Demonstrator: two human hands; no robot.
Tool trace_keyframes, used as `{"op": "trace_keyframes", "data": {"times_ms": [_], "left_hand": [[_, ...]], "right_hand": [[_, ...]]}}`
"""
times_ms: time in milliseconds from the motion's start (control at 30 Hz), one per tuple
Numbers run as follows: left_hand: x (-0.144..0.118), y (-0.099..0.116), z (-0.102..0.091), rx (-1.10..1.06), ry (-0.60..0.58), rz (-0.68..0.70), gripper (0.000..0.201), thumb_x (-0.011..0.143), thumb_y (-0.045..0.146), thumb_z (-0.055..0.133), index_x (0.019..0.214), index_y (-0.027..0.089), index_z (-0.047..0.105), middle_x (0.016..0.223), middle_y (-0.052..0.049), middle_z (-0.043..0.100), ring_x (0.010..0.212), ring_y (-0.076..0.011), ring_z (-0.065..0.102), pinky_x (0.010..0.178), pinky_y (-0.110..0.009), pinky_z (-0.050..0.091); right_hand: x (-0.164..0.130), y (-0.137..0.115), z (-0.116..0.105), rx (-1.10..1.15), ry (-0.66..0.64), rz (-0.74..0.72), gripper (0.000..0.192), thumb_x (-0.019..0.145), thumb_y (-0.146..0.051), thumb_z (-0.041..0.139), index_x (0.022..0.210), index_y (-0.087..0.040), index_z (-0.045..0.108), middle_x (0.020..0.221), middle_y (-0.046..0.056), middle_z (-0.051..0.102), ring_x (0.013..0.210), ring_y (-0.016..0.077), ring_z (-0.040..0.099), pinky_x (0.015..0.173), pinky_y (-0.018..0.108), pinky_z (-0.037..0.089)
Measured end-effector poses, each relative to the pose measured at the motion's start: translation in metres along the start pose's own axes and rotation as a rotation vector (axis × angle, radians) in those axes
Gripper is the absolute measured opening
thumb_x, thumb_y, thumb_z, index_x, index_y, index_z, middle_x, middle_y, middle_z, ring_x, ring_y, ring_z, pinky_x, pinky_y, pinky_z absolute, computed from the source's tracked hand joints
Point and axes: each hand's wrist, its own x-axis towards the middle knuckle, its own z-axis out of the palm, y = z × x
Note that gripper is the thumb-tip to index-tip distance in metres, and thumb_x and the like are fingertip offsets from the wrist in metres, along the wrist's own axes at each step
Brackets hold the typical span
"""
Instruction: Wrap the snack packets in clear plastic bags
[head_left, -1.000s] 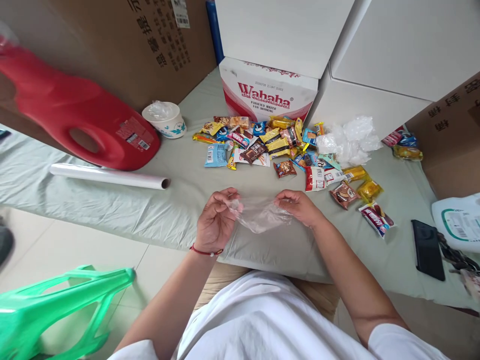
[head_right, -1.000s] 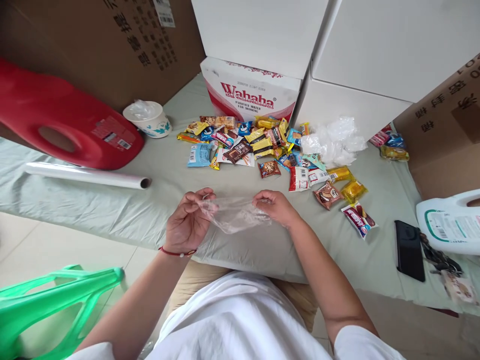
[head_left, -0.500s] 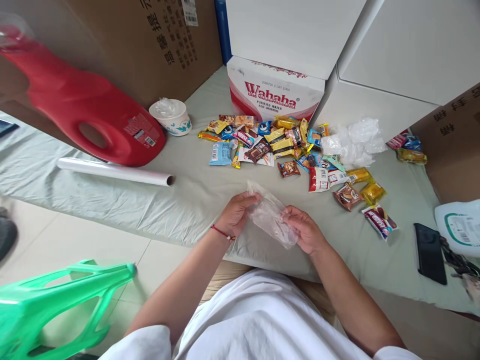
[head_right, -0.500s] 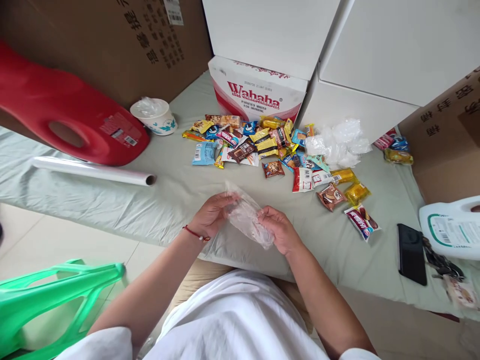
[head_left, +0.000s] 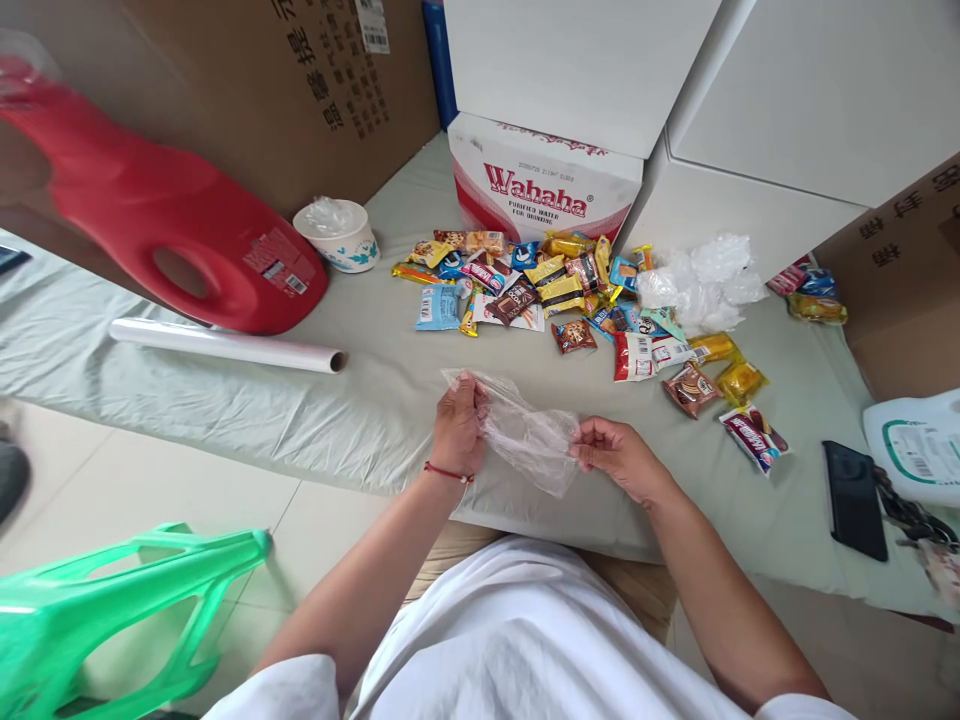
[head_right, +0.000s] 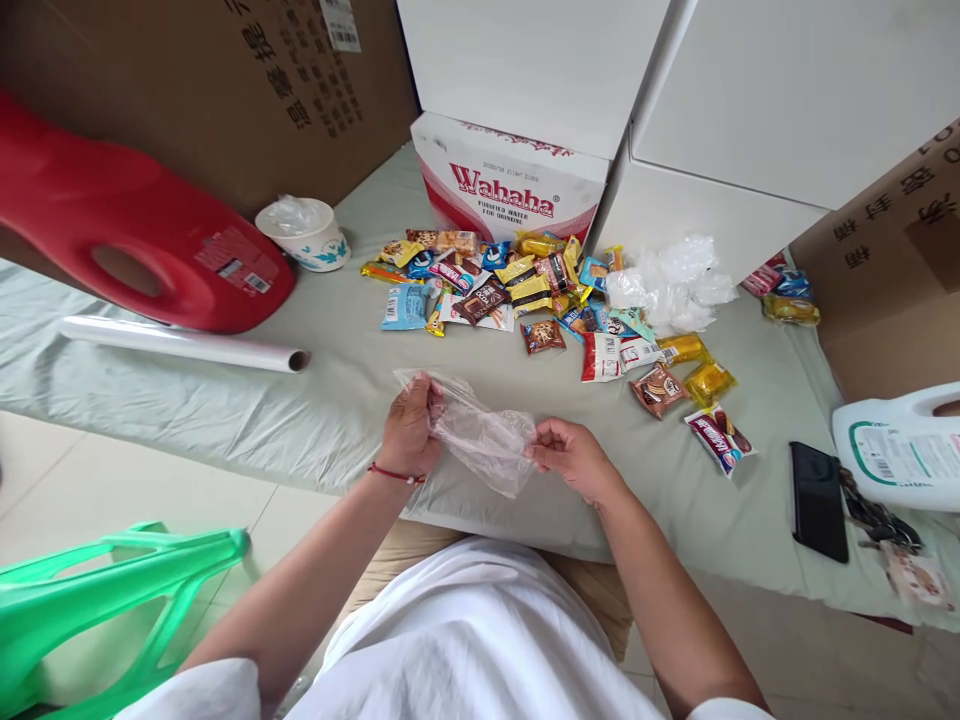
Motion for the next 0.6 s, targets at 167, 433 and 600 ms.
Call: {"op": "trace_keyframes", "data": {"times_ms": [167,433,600], "left_hand": [[0.011,0.004,-0.004,-0.002,0.261,-0.041,0.055,0.090,0.066,0.058,0.063,0.018,0.057,0.052,0.006,0.043,0.039,-0.0057,0.030,0.036,-0.021,0.018],[-0.016,0.024,-0.005,-0.152,-0.353,-0.273,0.079,0.083,0.082,0.055,0.114,0.013,0.074,0.056,0.001,0.059,0.031,-0.0051,0.028,0.032,-0.021,0.013],[-0.036,0.037,0.000,-0.062,-0.680,-0.265,0.093,0.075,0.086,0.060,0.140,0.019,0.062,0.093,-0.013,0.077,0.034,-0.0035,0.032,0.034,-0.021,0.017]], "right_hand": [[-0.025,0.023,0.007,-0.068,0.325,-0.233,0.024,0.083,-0.044,0.079,0.087,-0.023,0.068,0.072,-0.003,0.061,0.067,0.0129,0.054,0.066,0.026,0.044],[-0.022,0.023,-0.014,0.123,0.480,-0.326,0.030,0.094,-0.054,0.066,0.093,-0.025,0.072,0.087,0.002,0.065,0.078,0.0154,0.059,0.068,0.027,0.050],[0.015,-0.016,-0.030,0.162,0.149,-0.302,0.046,0.081,-0.059,0.079,0.117,-0.031,0.073,0.120,0.006,0.068,0.116,0.0220,0.060,0.095,0.036,0.053]]}}
